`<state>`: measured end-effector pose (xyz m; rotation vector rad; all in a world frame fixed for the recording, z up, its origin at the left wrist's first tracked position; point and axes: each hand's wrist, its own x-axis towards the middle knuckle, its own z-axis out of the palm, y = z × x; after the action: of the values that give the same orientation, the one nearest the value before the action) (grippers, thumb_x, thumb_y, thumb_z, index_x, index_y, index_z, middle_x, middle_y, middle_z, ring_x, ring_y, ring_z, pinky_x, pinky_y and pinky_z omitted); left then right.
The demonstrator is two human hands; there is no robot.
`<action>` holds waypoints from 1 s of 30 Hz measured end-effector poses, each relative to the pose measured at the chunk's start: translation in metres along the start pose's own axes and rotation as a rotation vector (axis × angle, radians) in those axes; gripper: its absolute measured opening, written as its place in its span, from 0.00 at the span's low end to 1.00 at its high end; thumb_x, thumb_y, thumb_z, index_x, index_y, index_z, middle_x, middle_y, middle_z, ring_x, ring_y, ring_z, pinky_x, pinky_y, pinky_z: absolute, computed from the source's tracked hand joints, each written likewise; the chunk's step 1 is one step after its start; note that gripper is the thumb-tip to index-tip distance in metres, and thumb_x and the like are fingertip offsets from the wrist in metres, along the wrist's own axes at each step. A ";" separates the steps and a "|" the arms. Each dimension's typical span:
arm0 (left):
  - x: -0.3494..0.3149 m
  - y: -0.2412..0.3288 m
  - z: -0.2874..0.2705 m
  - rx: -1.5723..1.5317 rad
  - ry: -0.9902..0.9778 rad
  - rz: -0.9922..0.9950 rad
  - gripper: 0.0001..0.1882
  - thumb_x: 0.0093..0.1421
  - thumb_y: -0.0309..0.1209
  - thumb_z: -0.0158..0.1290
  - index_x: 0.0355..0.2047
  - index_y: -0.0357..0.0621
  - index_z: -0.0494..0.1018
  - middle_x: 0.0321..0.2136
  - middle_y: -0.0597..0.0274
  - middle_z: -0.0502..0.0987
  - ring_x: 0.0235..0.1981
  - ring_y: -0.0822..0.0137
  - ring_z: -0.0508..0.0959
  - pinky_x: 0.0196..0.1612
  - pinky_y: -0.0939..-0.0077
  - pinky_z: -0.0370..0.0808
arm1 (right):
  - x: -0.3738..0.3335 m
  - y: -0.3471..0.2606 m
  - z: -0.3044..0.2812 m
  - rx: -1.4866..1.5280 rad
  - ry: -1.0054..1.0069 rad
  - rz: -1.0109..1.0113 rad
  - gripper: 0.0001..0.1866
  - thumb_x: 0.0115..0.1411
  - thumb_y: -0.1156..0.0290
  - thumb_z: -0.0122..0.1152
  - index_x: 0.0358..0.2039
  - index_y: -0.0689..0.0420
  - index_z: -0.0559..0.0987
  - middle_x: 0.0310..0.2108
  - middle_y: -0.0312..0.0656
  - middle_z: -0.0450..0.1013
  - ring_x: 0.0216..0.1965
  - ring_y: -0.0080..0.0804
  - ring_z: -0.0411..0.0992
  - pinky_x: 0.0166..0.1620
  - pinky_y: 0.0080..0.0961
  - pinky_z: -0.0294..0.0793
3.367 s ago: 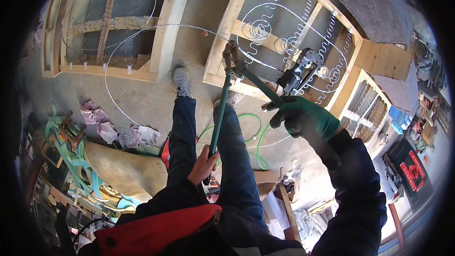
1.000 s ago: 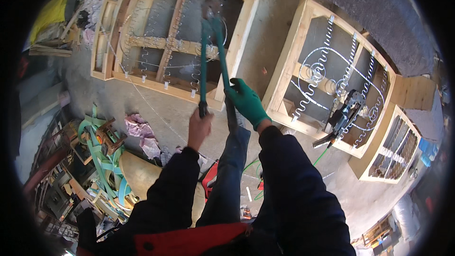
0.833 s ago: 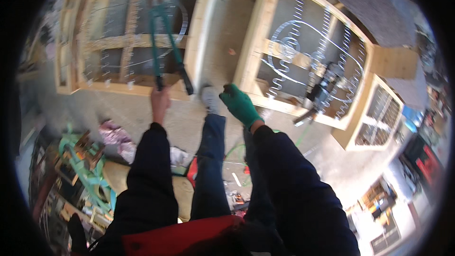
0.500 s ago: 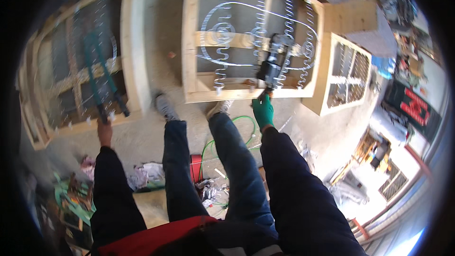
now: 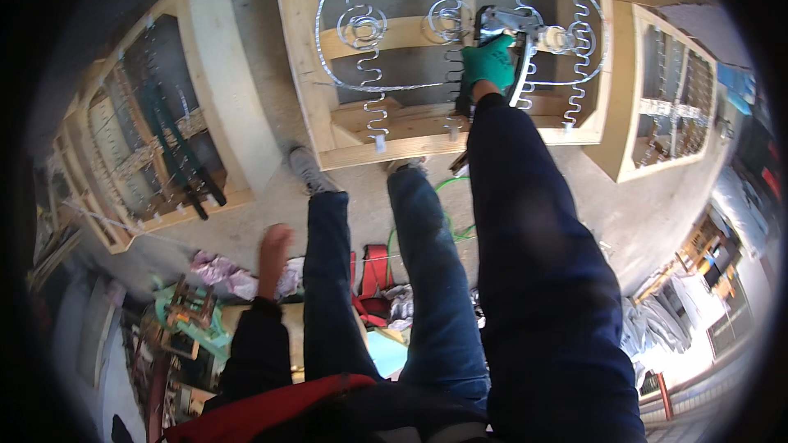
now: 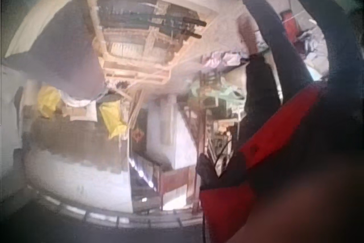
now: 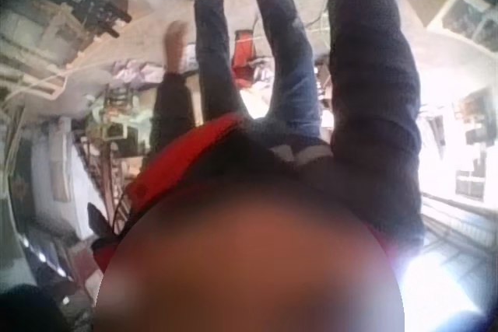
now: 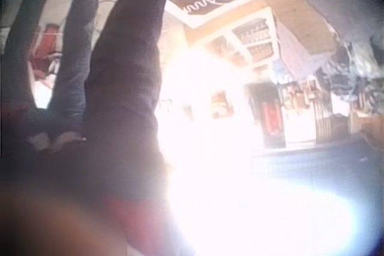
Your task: The person uses a pneumatic staple gun to attach metal springs to a wooden frame. They repeatedly position springs, fire staples, and reload the staple gun with a strip of staples from a nearby box.
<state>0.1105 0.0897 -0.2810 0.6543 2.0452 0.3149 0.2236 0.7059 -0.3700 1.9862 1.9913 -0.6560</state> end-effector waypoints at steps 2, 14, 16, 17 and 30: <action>0.003 0.091 0.035 -0.329 -0.006 -0.018 0.11 0.74 0.30 0.54 0.50 0.38 0.78 0.43 0.55 0.84 0.42 0.62 0.84 0.50 0.70 0.81 | 0.008 0.007 0.000 -0.003 -0.030 -0.017 0.50 0.50 0.48 0.72 0.67 0.59 0.59 0.52 0.65 0.79 0.55 0.66 0.79 0.59 0.52 0.77; 0.035 0.330 0.005 -0.824 -0.098 0.023 0.20 0.78 0.40 0.53 0.56 0.34 0.74 0.52 0.54 0.81 0.49 0.68 0.80 0.56 0.73 0.76 | -0.052 0.081 -0.183 1.257 -0.750 -0.042 0.23 0.71 0.54 0.66 0.59 0.53 0.76 0.47 0.38 0.80 0.44 0.28 0.81 0.47 0.27 0.84; 0.043 0.335 0.005 -0.881 -0.212 -0.060 0.30 0.80 0.53 0.44 0.62 0.36 0.71 0.58 0.54 0.78 0.56 0.66 0.78 0.60 0.68 0.73 | -0.082 0.077 -0.210 1.221 -0.881 0.089 0.29 0.76 0.49 0.56 0.70 0.52 0.72 0.54 0.41 0.79 0.48 0.30 0.80 0.52 0.29 0.84; 0.045 0.337 0.004 -0.962 -0.299 -0.132 0.33 0.79 0.56 0.41 0.64 0.37 0.70 0.59 0.54 0.78 0.57 0.66 0.78 0.61 0.67 0.72 | -0.101 0.071 -0.209 1.233 -0.841 0.125 0.29 0.76 0.51 0.56 0.71 0.52 0.71 0.54 0.42 0.79 0.47 0.31 0.80 0.52 0.30 0.84; 0.036 0.175 -0.045 -1.342 -0.300 -0.628 0.25 0.80 0.50 0.43 0.55 0.39 0.76 0.44 0.63 0.81 0.44 0.72 0.80 0.51 0.72 0.76 | -0.258 -0.075 0.006 1.395 -1.178 0.311 0.18 0.74 0.55 0.60 0.55 0.54 0.77 0.43 0.45 0.82 0.36 0.34 0.82 0.40 0.30 0.85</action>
<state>0.1139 0.2562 -0.2012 -0.7042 1.2276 0.9791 0.1579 0.4791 -0.2407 1.4167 0.3657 -2.6824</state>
